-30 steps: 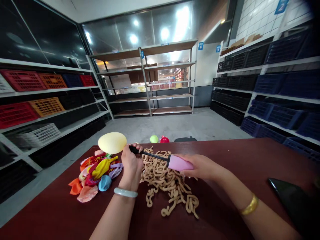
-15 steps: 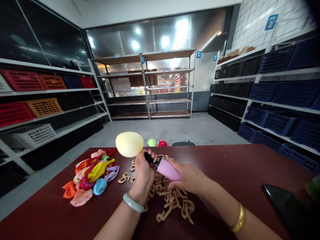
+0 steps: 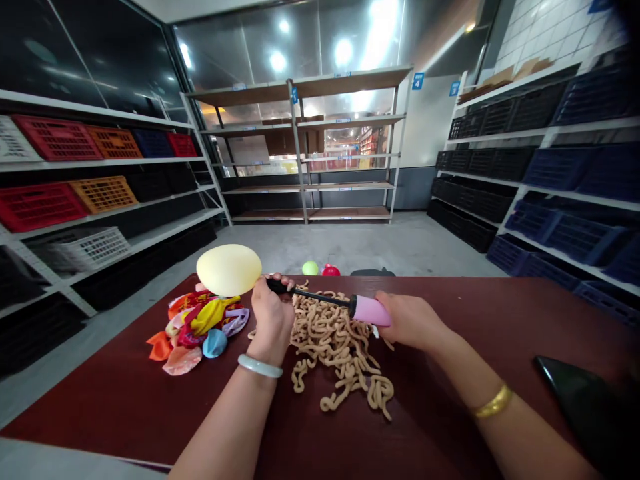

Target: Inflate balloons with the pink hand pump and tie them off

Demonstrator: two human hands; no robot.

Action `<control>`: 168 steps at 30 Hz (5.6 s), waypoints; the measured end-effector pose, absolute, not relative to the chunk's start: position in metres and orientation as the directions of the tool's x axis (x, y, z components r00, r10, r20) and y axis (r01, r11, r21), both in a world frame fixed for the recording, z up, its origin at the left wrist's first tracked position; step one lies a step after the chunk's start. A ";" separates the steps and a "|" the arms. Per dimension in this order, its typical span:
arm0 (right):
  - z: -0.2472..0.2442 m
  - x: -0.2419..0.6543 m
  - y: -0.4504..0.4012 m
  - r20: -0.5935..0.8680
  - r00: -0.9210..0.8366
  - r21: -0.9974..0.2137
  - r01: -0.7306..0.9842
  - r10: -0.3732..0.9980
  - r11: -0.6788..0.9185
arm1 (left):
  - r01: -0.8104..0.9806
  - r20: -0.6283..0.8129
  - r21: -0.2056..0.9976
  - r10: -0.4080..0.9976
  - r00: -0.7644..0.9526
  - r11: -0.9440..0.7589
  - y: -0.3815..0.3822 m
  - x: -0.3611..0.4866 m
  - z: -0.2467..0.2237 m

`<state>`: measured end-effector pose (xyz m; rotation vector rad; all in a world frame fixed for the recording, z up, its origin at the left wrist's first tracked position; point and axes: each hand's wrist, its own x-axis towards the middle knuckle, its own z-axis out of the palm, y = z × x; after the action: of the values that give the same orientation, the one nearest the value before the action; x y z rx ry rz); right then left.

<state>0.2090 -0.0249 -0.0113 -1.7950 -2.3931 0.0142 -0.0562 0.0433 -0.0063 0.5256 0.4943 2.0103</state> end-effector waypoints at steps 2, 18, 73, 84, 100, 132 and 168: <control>-0.012 0.203 -0.026 0.135 -0.234 -0.058 0.968 0.963 0.243 | -0.715 0.149 0.539 0.886 -0.438 -0.445 0.039 -0.048 -0.007; -0.009 0.158 -0.048 0.107 -0.166 -0.227 0.956 0.980 0.187 | -0.666 0.181 0.663 0.937 -0.299 -0.341 -0.002 0.021 -0.017; -0.014 0.178 -0.037 0.141 -0.258 -0.154 0.948 0.956 0.279 | -0.679 0.224 0.608 0.909 -0.351 -0.412 0.019 -0.017 -0.005; -0.016 0.163 -0.044 0.118 -0.213 -0.318 0.917 0.970 0.240 | -0.695 0.156 0.658 0.955 -0.251 -0.290 -0.002 0.014 -0.005; -0.014 0.182 -0.034 0.035 -0.275 -0.186 0.943 0.961 0.276 | -0.709 0.110 0.561 0.887 -0.448 -0.427 0.047 -0.071 0.001; -0.003 0.184 -0.036 0.049 -0.269 -0.185 0.944 0.962 0.273 | -0.681 0.156 0.561 0.868 -0.472 -0.471 0.047 -0.075 0.006; -0.007 0.190 -0.033 0.076 -0.260 -0.143 0.953 0.963 0.269 | -0.684 0.197 0.557 0.875 -0.442 -0.471 0.037 -0.060 0.006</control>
<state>0.1904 -0.0334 -0.0065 -1.8125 -2.3809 0.1026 -0.0603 0.0372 0.0063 0.5762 0.4957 2.0186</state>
